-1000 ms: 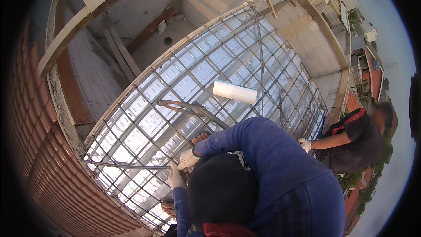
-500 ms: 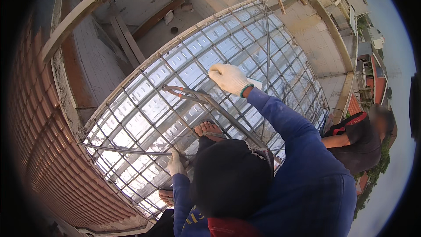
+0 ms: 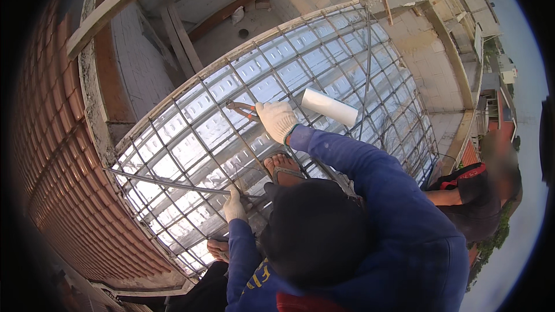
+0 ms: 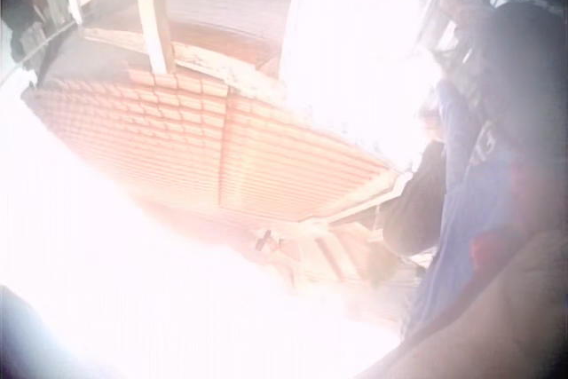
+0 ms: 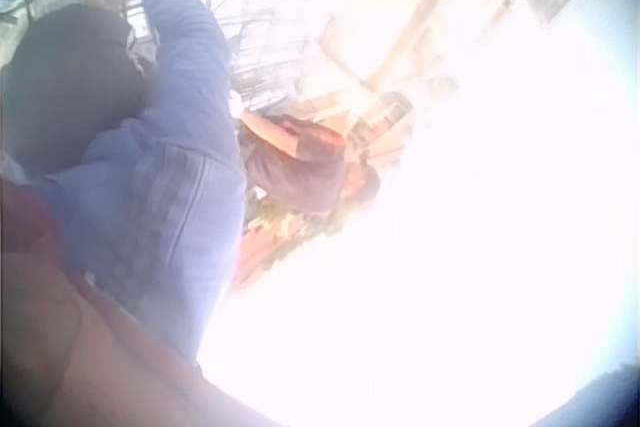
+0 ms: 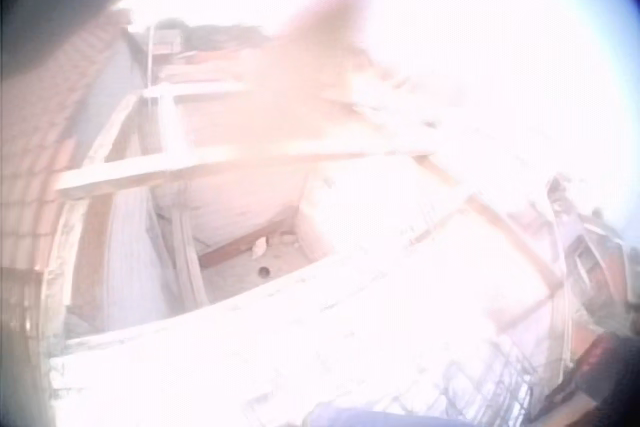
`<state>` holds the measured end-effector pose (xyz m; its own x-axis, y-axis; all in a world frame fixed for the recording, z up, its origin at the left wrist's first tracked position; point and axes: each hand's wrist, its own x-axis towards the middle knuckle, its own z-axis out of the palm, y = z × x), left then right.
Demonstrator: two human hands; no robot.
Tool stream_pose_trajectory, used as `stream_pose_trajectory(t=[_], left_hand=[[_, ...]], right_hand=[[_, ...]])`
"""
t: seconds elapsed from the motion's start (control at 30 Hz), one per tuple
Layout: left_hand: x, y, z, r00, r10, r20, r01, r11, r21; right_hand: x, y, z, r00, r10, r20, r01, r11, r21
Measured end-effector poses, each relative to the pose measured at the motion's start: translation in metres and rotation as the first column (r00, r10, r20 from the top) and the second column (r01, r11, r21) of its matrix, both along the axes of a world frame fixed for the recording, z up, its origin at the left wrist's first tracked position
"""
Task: The person uses pliers to twist wire ties and secure metal scaffolding poles together on a rooftop. They repeatedly grip, twist, and cut the wires to fasten the frame sections.
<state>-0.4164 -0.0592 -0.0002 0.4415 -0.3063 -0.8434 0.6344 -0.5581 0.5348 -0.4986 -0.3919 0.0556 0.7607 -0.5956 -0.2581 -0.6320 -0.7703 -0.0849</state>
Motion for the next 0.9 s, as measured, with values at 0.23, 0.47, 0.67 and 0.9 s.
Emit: stream_pose_trajectory(t=[0.23, 0.47, 0.67, 0.9], left_hand=[[-0.003, 0.004, -0.001, 0.997, -0.024, 0.069, 0.027, 0.998, -0.054], [0.005, -0.012, -0.014, 0.977, 0.084, -0.196, -0.09, 0.996, -0.026], [0.021, -0.005, 0.016, 0.976, 0.166, -0.144, -0.149, 0.981, 0.124], [0.018, 0.002, 0.001, 0.99, -0.092, -0.108, 0.093, 0.996, 0.008]], right_hand=[[0.032, -0.02, 0.042, 0.952, -0.198, -0.233, 0.29, 0.824, 0.487], [0.026, -0.061, 0.122, 0.955, -0.273, -0.117, 0.277, 0.677, 0.682], [0.07, -0.048, 0.248, 0.968, 0.243, 0.063, -0.25, 0.922, 0.296], [0.112, 0.052, 0.287, 0.575, 0.744, -0.341, -0.605, 0.667, 0.434]])
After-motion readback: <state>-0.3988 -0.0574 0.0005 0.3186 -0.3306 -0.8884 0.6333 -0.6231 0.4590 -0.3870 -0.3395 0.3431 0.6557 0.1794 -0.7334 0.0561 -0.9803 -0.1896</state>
